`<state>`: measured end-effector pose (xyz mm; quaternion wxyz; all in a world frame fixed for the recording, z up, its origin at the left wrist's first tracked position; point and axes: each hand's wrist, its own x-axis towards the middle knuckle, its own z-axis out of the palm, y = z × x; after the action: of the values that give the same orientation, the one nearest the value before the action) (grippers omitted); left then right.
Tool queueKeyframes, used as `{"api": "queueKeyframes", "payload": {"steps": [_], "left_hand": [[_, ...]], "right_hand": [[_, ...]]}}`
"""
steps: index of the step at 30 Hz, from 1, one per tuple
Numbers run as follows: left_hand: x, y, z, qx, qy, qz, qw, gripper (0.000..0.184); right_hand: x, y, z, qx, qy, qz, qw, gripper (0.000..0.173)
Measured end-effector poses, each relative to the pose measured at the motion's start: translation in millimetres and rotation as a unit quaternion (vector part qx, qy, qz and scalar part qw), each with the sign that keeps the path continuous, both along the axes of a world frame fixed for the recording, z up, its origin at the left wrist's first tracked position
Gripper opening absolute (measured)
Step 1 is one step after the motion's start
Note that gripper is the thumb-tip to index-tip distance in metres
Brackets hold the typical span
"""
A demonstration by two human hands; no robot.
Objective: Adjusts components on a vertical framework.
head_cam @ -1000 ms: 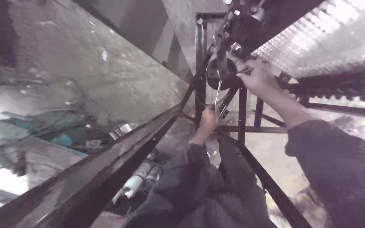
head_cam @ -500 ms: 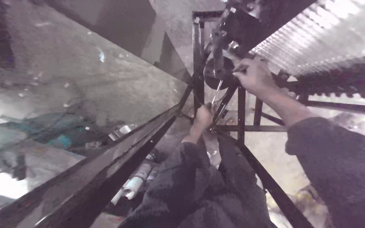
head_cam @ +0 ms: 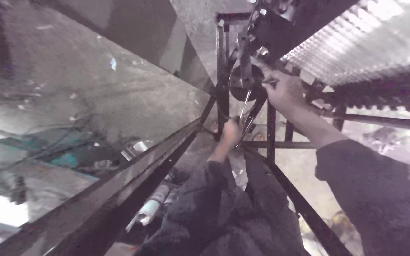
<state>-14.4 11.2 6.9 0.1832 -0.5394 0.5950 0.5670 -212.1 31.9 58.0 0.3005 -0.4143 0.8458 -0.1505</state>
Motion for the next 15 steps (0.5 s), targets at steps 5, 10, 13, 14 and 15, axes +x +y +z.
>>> {"api": "queueKeyframes", "payload": {"steps": [5,10,13,14,15], "left_hand": [[-2,5,0,0.017,0.025,0.035,0.999,0.044],[-5,10,-5,0.001,0.052,0.029,0.998,0.044],[-10,13,-3,-0.002,0.052,0.032,0.998,0.045],[-11,14,-3,-0.008,0.052,0.035,0.998,0.045],[-10,16,-4,-0.011,0.052,0.038,0.998,0.045]], "right_hand": [[7,5,-10,-0.023,-0.028,-0.122,0.992,0.026],[10,14,-28,-0.082,-0.028,-0.131,0.988,0.022],[10,10,-27,-0.071,-0.011,-0.076,0.995,0.022],[7,5,-25,-0.045,-0.011,-0.069,0.997,0.023],[6,1,-23,-0.023,-0.010,-0.063,0.998,0.022]]}}
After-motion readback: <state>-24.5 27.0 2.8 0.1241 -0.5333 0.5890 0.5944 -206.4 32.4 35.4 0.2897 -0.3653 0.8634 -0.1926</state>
